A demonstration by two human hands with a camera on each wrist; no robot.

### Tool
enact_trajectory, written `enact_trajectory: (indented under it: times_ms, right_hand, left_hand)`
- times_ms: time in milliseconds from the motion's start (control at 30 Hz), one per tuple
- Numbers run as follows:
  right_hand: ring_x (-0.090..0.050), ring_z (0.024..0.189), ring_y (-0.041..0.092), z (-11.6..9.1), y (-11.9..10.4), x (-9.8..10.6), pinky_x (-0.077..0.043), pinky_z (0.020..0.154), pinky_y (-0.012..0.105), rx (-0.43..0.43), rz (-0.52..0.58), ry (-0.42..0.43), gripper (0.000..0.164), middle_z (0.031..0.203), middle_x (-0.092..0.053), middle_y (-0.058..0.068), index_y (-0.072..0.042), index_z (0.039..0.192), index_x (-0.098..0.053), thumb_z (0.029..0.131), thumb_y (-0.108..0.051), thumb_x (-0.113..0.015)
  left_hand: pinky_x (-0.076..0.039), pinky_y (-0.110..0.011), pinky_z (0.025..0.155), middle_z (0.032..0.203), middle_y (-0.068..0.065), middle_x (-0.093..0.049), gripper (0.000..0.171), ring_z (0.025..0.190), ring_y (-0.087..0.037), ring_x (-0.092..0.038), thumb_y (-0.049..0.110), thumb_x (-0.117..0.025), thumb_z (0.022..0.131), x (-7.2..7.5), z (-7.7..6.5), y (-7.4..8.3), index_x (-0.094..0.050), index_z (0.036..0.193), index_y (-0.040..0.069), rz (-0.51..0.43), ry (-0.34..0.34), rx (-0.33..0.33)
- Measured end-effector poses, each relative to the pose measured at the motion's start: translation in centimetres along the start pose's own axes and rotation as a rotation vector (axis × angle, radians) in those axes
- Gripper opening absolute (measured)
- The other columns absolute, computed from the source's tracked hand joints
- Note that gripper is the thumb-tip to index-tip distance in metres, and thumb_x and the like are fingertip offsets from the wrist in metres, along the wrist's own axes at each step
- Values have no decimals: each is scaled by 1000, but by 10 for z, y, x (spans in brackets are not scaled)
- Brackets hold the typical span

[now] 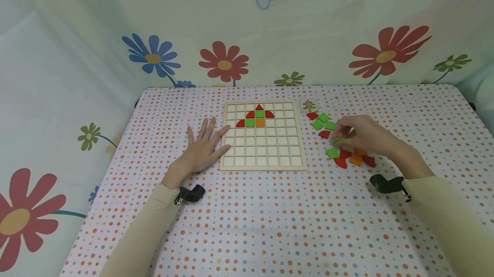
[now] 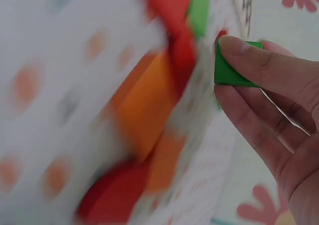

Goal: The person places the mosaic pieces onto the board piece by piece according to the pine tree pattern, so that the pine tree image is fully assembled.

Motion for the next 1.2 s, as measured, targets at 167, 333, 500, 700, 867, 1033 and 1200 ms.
enact_trajectory:
  times_ms: [167, 333, 500, 700, 867, 1033, 1200]
  right_hand:
    - [-65, 83, 20, 32, -28, -6, -58, 75, 36, 87, 34, 39, 19, 88, -71, 4, -5, 90, -72, 81, 5, -87]
    - [-68, 86, 24, 77, -54, -23, -58, 80, 40, 139, 151, 64, 14, 91, -74, 10, -2, 93, -74, 85, 3, -85]
    - [-69, 88, 27, 110, -70, -40, -57, 81, 42, 141, 207, 62, 11, 95, -75, 14, 0, 98, -77, 89, 2, -81]
    - [-70, 92, 32, 119, -74, -50, -57, 84, 45, 110, 206, 50, 10, 100, -76, 18, 4, 101, -78, 91, 5, -78]
    - [-70, 95, 33, 121, -75, -50, -57, 87, 47, 122, 197, 49, 9, 103, -75, 18, 4, 101, -79, 92, 5, -77]
    - [-71, 97, 33, 125, -75, -48, -58, 88, 47, 112, 171, 28, 10, 107, -75, 19, 3, 102, -79, 92, 4, -77]
    - [-70, 96, 32, 130, -81, -48, -58, 87, 46, 128, 127, 8, 10, 106, -74, 19, 4, 101, -79, 92, 6, -76]
  left_hand:
    - [19, -75, 114, 175, -15, 8, 68, 160, -35, 15, 53, -42, 110, -1, -1, -1, -23, 169, 26, 0, 4, -5]
    - [19, -74, 114, 175, -15, 8, 68, 160, -35, 16, 52, -44, 110, -3, -2, -2, -23, 169, 27, -6, 5, -7]
    - [19, -74, 114, 175, -15, 8, 68, 160, -35, 15, 52, -46, 109, -5, -2, 0, -24, 169, 27, -15, 10, -13]
    - [19, -74, 114, 175, -15, 8, 69, 160, -35, 16, 53, -45, 109, -6, 2, 5, -23, 169, 26, -12, -5, -25]
    - [18, -74, 114, 175, -16, 8, 68, 160, -35, 15, 52, -45, 109, -2, 3, 4, -24, 169, 26, 4, 1, -16]
    - [18, -75, 114, 175, -17, 7, 68, 160, -35, 15, 51, -46, 110, 0, 2, 2, -25, 168, 25, -4, 9, -16]
    - [19, -74, 114, 175, -16, 7, 68, 160, -34, 16, 52, -45, 109, 1, 1, -1, -24, 169, 26, -8, 5, -2]
Point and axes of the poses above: each hand's wrist, its own z-axis towards the middle knuckle, its own x-axis out of the back of the hand, y = z × x, the point moved 1 cm from there along z, towards the middle knuckle
